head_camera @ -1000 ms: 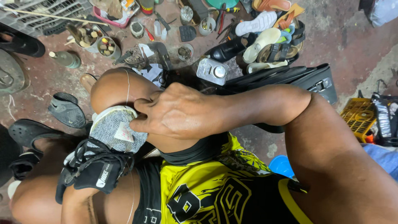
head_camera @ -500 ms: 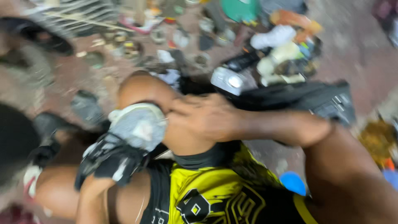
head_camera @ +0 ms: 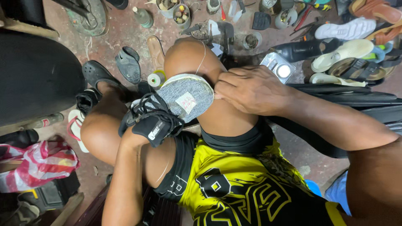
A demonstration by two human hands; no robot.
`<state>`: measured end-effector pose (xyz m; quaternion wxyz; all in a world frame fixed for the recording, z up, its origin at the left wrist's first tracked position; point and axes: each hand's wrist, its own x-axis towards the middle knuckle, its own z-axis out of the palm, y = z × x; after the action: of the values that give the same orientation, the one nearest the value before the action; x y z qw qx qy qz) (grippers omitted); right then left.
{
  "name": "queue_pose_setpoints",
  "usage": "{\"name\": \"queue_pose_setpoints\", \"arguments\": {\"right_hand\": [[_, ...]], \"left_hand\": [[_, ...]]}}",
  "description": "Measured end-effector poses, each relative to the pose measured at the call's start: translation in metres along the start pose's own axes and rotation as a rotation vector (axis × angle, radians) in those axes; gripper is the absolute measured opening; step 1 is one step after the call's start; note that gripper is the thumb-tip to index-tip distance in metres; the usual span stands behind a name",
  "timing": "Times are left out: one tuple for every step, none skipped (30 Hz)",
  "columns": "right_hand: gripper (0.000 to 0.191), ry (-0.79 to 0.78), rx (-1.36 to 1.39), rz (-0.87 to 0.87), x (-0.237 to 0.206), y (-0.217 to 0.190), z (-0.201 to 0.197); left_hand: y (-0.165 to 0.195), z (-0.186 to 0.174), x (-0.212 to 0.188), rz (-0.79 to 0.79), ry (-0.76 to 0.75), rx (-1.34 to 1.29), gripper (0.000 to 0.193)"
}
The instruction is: The person is repairing a sneaker by hand. They repeatedly insert a needle and thread through the sole and upper, pull the thread tight, and use a wooden tool to assist in stitching. The shoe is held between the legs while the person works.
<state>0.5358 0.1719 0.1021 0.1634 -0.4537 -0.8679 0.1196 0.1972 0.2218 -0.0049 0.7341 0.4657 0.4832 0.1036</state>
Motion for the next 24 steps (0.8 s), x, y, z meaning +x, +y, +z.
{"name": "queue_pose_setpoints", "arguments": {"right_hand": [[0.023,0.041,-0.044,-0.019,-0.001,0.002,0.001],[0.030,0.084,-0.091,-0.038,-0.002,0.004,0.003],[0.038,0.122,-0.133,-0.057,-0.003,0.005,0.004],[0.037,0.128,-0.133,-0.045,-0.004,0.006,0.005],[0.036,0.131,-0.132,-0.035,-0.005,0.008,0.006],[0.036,0.137,-0.133,-0.029,-0.006,0.010,0.008],[0.039,0.132,-0.148,-0.021,-0.006,0.012,0.009],[0.043,0.128,-0.164,-0.009,-0.007,0.014,0.011],[0.046,0.123,-0.178,0.010,-0.009,0.015,0.012],[0.044,0.116,-0.161,0.029,-0.011,0.017,0.014],[0.043,0.109,-0.145,0.050,-0.013,0.020,0.015],[0.041,0.101,-0.129,0.069,-0.016,0.024,0.016],[0.040,0.072,-0.138,0.094,-0.019,0.027,0.016],[0.038,0.043,-0.147,0.116,-0.023,0.032,0.015],[0.037,0.014,-0.158,0.137,-0.028,0.036,0.014],[0.037,0.015,-0.158,0.146,-0.032,0.040,0.011],[0.037,0.016,-0.157,0.155,-0.037,0.044,0.008],[0.037,0.015,-0.153,0.167,-0.041,0.047,0.006],[0.039,0.021,-0.123,0.176,-0.044,0.047,0.005],[0.040,0.026,-0.095,0.185,-0.046,0.047,0.004],[0.041,0.031,-0.067,0.193,-0.048,0.046,0.003],[0.040,0.021,-0.042,0.218,-0.049,0.043,0.004],[0.038,0.011,-0.017,0.242,-0.050,0.038,0.005],[0.036,0.001,0.009,0.261,-0.049,0.034,0.007]], "left_hand": [[0.001,0.001,-0.001,-0.004,0.003,-0.004,0.019],[0.002,0.002,-0.001,-0.005,0.006,-0.004,0.019],[0.002,0.003,-0.002,-0.011,0.009,-0.010,0.019],[0.002,0.003,-0.002,-0.013,0.009,-0.014,0.019],[0.000,0.004,-0.001,-0.019,0.009,-0.018,0.019],[-0.001,0.004,-0.001,-0.021,0.010,-0.022,0.018],[-0.003,0.003,0.000,-0.024,0.013,-0.026,0.018],[-0.006,0.003,0.001,-0.025,0.014,-0.030,0.018],[-0.008,0.002,0.001,-0.027,0.020,-0.037,0.018],[-0.009,0.002,0.000,-0.029,0.024,-0.039,0.018],[-0.012,0.000,-0.001,-0.026,0.029,-0.041,0.018],[-0.015,-0.003,-0.004,-0.023,0.042,-0.047,0.018],[-0.016,-0.006,-0.010,-0.016,0.057,-0.057,0.018],[-0.013,-0.007,-0.017,-0.012,0.071,-0.066,0.018],[-0.007,-0.008,-0.027,0.029,0.069,-0.072,0.018],[0.002,-0.007,-0.038,0.076,0.062,-0.079,0.018],[0.015,-0.006,-0.050,0.135,0.049,-0.054,0.019],[0.030,-0.001,-0.062,0.169,0.104,0.068,0.019],[0.045,0.006,-0.077,0.203,0.155,0.191,0.018],[0.063,0.014,-0.094,0.273,0.264,0.473,0.023],[0.078,0.026,-0.109,0.342,0.372,0.755,0.028],[0.088,0.043,-0.118,0.322,0.590,0.809,0.024],[0.096,0.059,-0.125,0.299,0.811,0.857,0.019],[0.101,0.072,-0.126,0.404,0.854,0.879,0.015]]}}
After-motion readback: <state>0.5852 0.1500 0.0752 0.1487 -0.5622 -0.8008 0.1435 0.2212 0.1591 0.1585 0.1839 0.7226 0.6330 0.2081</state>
